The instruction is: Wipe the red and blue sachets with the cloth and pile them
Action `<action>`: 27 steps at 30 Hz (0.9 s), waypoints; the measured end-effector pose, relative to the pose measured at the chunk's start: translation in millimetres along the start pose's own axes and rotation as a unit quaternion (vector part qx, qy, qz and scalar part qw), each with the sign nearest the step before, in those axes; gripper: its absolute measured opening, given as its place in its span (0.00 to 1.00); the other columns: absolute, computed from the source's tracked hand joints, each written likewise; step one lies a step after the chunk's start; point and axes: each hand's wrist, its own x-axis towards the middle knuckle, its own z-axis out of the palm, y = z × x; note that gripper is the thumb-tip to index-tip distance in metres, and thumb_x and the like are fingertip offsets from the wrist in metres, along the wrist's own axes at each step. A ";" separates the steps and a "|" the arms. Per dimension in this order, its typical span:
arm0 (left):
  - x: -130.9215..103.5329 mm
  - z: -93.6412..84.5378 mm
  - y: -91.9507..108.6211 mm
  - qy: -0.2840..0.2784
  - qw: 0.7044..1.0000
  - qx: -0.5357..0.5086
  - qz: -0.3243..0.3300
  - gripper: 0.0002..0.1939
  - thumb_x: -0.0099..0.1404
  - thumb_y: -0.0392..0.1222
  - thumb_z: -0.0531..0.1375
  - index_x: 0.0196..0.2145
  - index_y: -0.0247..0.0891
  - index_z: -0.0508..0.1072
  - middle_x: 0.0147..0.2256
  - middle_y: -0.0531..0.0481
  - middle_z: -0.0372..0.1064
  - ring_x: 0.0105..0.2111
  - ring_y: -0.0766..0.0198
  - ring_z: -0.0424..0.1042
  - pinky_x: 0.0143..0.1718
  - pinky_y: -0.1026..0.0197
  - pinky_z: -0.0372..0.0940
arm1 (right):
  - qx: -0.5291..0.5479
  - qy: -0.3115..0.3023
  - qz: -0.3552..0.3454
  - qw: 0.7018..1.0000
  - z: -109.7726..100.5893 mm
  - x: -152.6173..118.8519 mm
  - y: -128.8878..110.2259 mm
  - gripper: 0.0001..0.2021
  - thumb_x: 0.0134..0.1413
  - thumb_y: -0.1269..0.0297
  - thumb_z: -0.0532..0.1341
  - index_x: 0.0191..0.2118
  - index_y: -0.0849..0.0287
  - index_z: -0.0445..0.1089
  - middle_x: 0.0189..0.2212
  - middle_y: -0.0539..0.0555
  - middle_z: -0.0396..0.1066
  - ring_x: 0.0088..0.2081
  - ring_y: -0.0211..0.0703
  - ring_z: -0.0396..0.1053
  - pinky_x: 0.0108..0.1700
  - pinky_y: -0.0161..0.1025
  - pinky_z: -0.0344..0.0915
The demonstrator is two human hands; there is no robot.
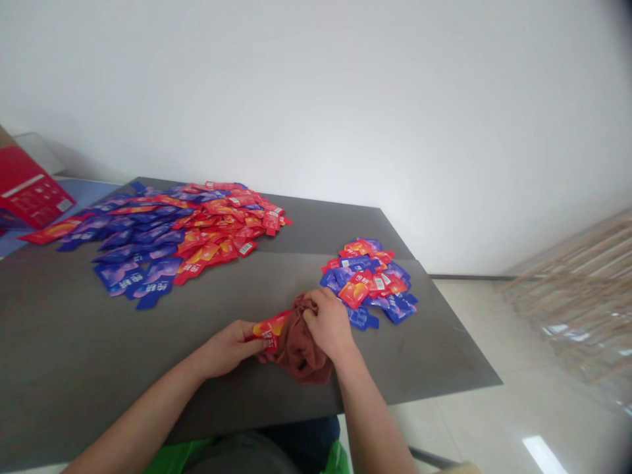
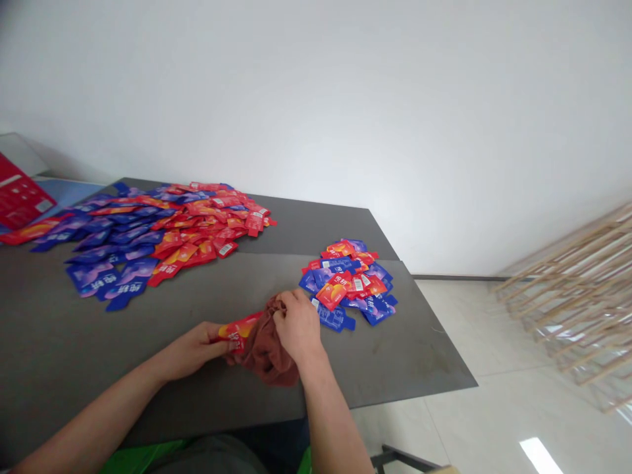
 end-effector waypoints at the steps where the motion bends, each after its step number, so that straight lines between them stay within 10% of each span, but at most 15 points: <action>1: -0.8 -0.2 -0.9 -0.005 1.000 -0.008 0.006 0.12 0.66 0.45 0.61 0.34 0.36 0.81 0.32 0.50 0.80 0.33 0.61 0.74 0.38 0.63 0.68 | 0.027 0.007 -0.019 0.999 -2.1 -2.2 -1.7 0.12 0.49 0.77 0.57 0.37 0.56 0.71 0.37 0.51 0.68 0.38 0.40 0.66 0.42 0.35 0.61; 5: -1.6 -1.0 -0.4 -0.014 0.999 -0.030 0.023 0.12 0.66 0.47 0.61 0.35 0.38 0.81 0.36 0.51 0.80 0.37 0.58 0.75 0.40 0.62 0.68 | 0.128 -0.076 -0.129 0.980 -1.7 -13.5 -14.1 0.15 0.47 0.78 0.58 0.38 0.54 0.71 0.37 0.48 0.69 0.40 0.38 0.67 0.43 0.32 0.62; 11: -1.5 2.0 3.4 0.016 1.000 0.000 -0.008 0.11 0.64 0.47 0.61 0.32 0.40 0.80 0.31 0.52 0.80 0.32 0.59 0.75 0.38 0.61 0.68 | -0.032 0.024 0.042 0.998 0.4 -11.8 13.7 0.09 0.51 0.76 0.57 0.35 0.56 0.69 0.36 0.52 0.67 0.38 0.43 0.65 0.42 0.37 0.61; 17: -5.0 -2.4 -6.3 0.046 0.996 -0.067 -0.030 0.13 0.62 0.49 0.65 0.34 0.37 0.82 0.33 0.46 0.81 0.33 0.56 0.77 0.39 0.57 0.70 | 0.186 -0.051 -0.065 0.979 13.1 -80.8 0.8 0.18 0.38 0.80 0.55 0.35 0.54 0.69 0.34 0.47 0.67 0.34 0.37 0.67 0.37 0.32 0.61; 20: -2.1 -7.9 -6.7 0.074 0.989 -0.114 -0.063 0.16 0.59 0.52 0.67 0.34 0.35 0.82 0.33 0.42 0.81 0.34 0.53 0.78 0.38 0.56 0.71 | 0.240 0.009 -0.055 0.969 36.0 -104.4 -1.3 0.19 0.32 0.79 0.54 0.33 0.54 0.69 0.34 0.48 0.69 0.40 0.39 0.71 0.40 0.33 0.63; 27: 28.5 -40.0 52.7 -0.046 0.990 0.015 -0.135 0.16 0.59 0.54 0.69 0.35 0.37 0.83 0.36 0.43 0.81 0.36 0.55 0.77 0.38 0.59 0.71 | 0.224 0.080 -0.055 0.970 76.3 -100.6 11.7 0.16 0.27 0.75 0.56 0.28 0.52 0.69 0.30 0.48 0.70 0.34 0.41 0.72 0.33 0.33 0.64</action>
